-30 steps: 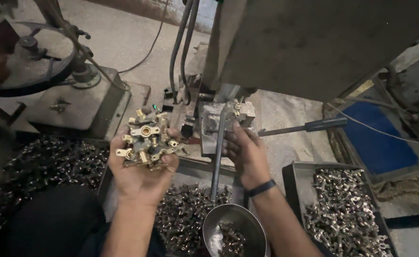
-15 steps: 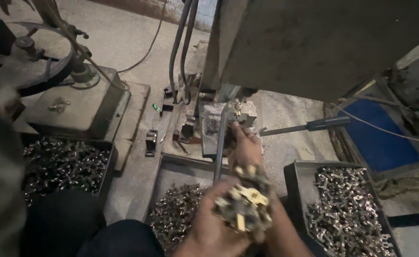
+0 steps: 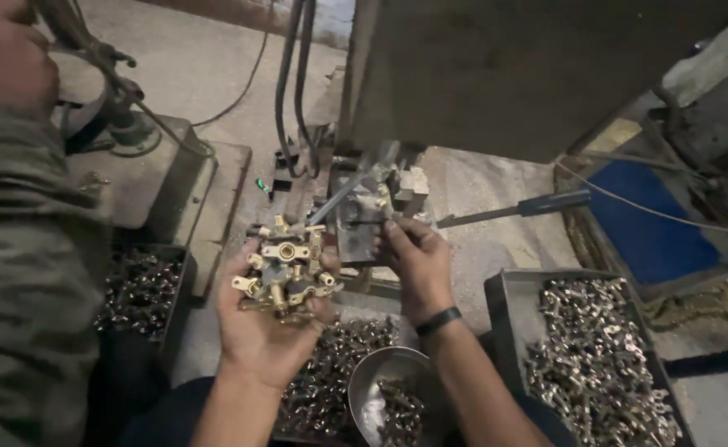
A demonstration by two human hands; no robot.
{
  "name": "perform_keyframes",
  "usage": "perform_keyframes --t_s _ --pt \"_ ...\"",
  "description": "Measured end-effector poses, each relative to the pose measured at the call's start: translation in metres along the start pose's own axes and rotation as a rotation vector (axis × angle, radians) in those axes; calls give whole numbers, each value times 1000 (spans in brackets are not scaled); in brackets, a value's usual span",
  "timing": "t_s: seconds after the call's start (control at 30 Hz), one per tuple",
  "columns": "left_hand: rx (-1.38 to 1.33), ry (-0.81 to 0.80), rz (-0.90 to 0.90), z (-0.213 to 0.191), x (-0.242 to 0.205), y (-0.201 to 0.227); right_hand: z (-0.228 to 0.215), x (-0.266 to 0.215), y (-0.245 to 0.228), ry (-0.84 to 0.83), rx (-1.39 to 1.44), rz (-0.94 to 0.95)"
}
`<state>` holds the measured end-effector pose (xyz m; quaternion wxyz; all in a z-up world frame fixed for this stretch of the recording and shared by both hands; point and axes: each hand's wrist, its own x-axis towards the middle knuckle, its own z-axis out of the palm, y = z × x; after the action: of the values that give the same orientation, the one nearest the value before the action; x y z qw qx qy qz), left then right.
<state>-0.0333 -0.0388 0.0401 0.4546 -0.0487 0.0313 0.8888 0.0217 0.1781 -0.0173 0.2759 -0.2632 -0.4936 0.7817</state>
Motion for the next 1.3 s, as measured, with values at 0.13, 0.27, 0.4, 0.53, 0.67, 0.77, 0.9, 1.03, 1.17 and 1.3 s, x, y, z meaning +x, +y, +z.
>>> perform_keyframes --t_s 0.13,0.27,0.4,0.53,0.67,0.77,0.9,1.03,1.17,1.3 --pt "124 -43 19 -12 3 -6 -19 -31 -57 43 -664 -383" --pt "131 -102 -5 -8 4 -18 -26 -57 -103 166 -1060 -736" --pt "146 -62 -35 -12 10 -29 -35 -50 -97 206 -1102 -785" --pt "206 33 -30 -11 11 -32 -29 -54 -95 98 -1207 -898" --pt "246 122 -12 -6 10 -32 -26 -60 -94 77 -1306 -877" --pt "268 125 -30 -7 11 -34 -30 -57 -91 53 -1359 -798" --pt "297 147 -15 -9 15 -38 -36 -57 -94 65 -1309 -842" --pt "228 64 -55 -11 13 -38 -39 -54 -90 64 -1301 -880" --pt "228 13 -64 -9 13 -40 -35 -60 -94 76 -1299 -889" --pt "268 109 -77 -10 14 -42 -38 -56 -89 59 -1273 -775"
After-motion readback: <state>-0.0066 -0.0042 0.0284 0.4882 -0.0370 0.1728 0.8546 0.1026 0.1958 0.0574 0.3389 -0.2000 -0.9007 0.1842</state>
